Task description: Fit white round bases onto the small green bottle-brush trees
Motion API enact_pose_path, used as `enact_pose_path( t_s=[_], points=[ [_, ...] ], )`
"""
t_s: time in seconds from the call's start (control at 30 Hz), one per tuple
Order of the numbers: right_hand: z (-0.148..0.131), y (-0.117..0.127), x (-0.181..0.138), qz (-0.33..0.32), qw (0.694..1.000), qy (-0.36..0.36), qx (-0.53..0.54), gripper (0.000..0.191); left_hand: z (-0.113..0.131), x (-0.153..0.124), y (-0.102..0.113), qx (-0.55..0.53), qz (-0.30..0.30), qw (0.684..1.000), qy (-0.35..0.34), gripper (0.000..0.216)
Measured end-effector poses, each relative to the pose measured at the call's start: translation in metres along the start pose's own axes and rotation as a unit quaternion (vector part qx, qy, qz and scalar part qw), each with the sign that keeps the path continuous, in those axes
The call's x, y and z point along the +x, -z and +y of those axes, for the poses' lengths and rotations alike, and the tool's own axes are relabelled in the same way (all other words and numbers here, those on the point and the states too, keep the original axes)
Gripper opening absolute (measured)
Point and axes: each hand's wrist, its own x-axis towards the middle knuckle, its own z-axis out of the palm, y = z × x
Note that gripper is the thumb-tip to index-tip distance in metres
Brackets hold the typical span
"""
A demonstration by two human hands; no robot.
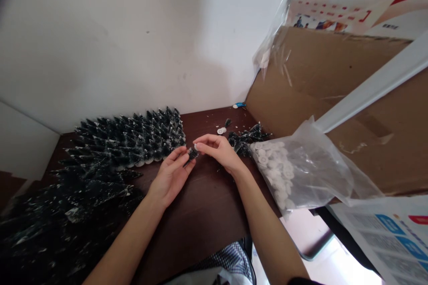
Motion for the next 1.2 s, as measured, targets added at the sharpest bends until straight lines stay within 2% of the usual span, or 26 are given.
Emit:
enact_pose_path(
  t_s=[0.2, 0.4, 0.6, 0.77, 0.97, 1.2],
  points=[
    [-0.007, 0.002, -0.003, -0.012, 1.000, 0.011, -0.002, 0.026, 0.001, -0.001, -0.001, 0.024, -0.017, 0.999, -0.038, 0.029],
    [-0.011, 0.008, -0.006, -0.028, 0.999, 0.021, 0.012, 0.033, -0.002, -0.007, -0.004, 0.131, -0.012, 0.976, -0.171, 0.021],
    [-0.011, 0.007, -0.007, -0.094, 0.995, 0.014, 0.004, 0.044, -0.002, -0.004, 0.000, 0.197, 0.026, 0.935, -0.295, 0.017],
    [-0.007, 0.004, -0.005, -0.111, 0.993, 0.023, -0.022, 0.051, -0.001, -0.002, 0.001, 0.192, 0.061, 0.930, -0.308, 0.027],
    [-0.006, 0.001, -0.006, -0.130, 0.989, 0.032, -0.058, 0.055, -0.002, -0.003, 0.001, 0.211, 0.084, 0.919, -0.322, 0.018],
    [-0.005, -0.002, -0.006, -0.139, 0.986, 0.039, -0.084, 0.068, -0.003, -0.003, 0.003, 0.254, 0.045, 0.916, -0.307, 0.012]
  ],
)
